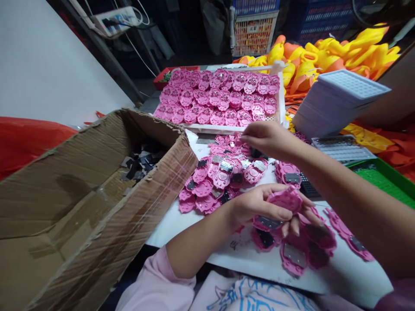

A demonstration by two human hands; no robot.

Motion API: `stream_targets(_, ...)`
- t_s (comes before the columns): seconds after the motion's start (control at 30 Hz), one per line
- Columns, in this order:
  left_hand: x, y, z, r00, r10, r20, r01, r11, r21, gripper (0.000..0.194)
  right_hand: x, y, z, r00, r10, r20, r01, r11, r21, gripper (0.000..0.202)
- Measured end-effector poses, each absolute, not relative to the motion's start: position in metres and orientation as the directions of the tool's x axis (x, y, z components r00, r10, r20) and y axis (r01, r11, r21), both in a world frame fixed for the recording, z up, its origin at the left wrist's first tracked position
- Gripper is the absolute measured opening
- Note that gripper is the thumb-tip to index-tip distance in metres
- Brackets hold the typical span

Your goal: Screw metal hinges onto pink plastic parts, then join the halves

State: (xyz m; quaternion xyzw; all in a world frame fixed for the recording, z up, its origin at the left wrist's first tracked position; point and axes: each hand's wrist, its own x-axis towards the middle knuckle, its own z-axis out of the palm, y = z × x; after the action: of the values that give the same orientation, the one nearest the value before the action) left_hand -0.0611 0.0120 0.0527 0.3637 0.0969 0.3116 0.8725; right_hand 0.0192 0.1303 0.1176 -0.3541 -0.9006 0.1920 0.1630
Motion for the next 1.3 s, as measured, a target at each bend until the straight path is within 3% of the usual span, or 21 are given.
stream_targets(0.03,-0.06,0.011,0.054,0.754,0.655,0.049,-0.509,0.535,0.675,0.049,0.034,0.122,0.12,-0.631,0.755,0.178,0.442,0.538,-0.717,0.023)
stream_targets(0.07,-0.06,0.01,0.056,0.717,0.696,0.034,-0.544,0.529,0.652,0.048,0.05,0.113,0.12,-0.571,0.801,0.177,0.288,0.398,-0.871,0.02)
stream_targets(0.1,-0.059,0.008,0.059,0.677,0.736,0.014,-0.58,0.521,0.627,0.045,0.064,0.104,0.119,-0.507,0.848,0.155,0.154,0.266,-0.951,0.018)
stream_targets(0.2,-0.055,0.004,0.065,0.545,0.836,-0.065,-0.674,0.483,0.558,0.039,0.101,0.079,0.108,-0.369,0.927,0.06,-0.091,0.028,-0.995,0.017)
stream_targets(0.3,-0.05,0.003,0.069,0.39,0.905,-0.172,-0.71,0.414,0.569,0.039,0.122,0.059,0.092,-0.292,0.957,0.0,-0.146,-0.045,-0.988,0.015)
stream_targets(0.4,-0.045,0.002,0.069,0.306,0.918,-0.252,-0.664,0.396,0.635,0.039,0.129,0.045,0.077,-0.301,0.954,0.008,-0.081,-0.018,-0.997,0.013)
stream_targets(0.57,-0.039,0.0,0.063,0.303,0.901,-0.309,-0.597,0.432,0.676,0.041,0.131,0.032,0.063,-0.463,0.886,0.015,0.071,0.054,-0.996,0.014)
stream_targets(0.7,-0.035,0.0,0.06,0.236,0.901,-0.365,-0.58,0.432,0.691,0.043,0.128,0.026,0.057,-0.453,0.89,0.056,0.214,0.169,-0.962,0.014)
stream_targets(0.83,-0.033,0.002,0.059,0.174,0.893,-0.414,-0.59,0.431,0.682,0.047,0.124,0.021,0.059,-0.405,0.871,0.279,0.31,0.418,-0.854,0.011)
stream_targets(1.0,-0.037,0.005,0.057,0.134,0.888,-0.441,-0.602,0.426,0.675,0.042,0.124,0.017,0.056,-0.458,0.722,0.518,0.397,0.688,-0.608,0.013)
stream_targets(1.2,-0.04,0.009,0.056,0.099,0.846,-0.525,-0.625,0.463,0.628,0.045,0.125,0.021,0.049,-0.391,0.739,0.548,0.472,0.673,-0.57,0.003)
stream_targets(1.3,-0.043,0.012,0.055,0.264,0.825,-0.499,-0.644,0.536,0.546,0.045,0.126,0.023,0.052,-0.338,0.745,0.574,0.479,0.662,-0.577,0.005)
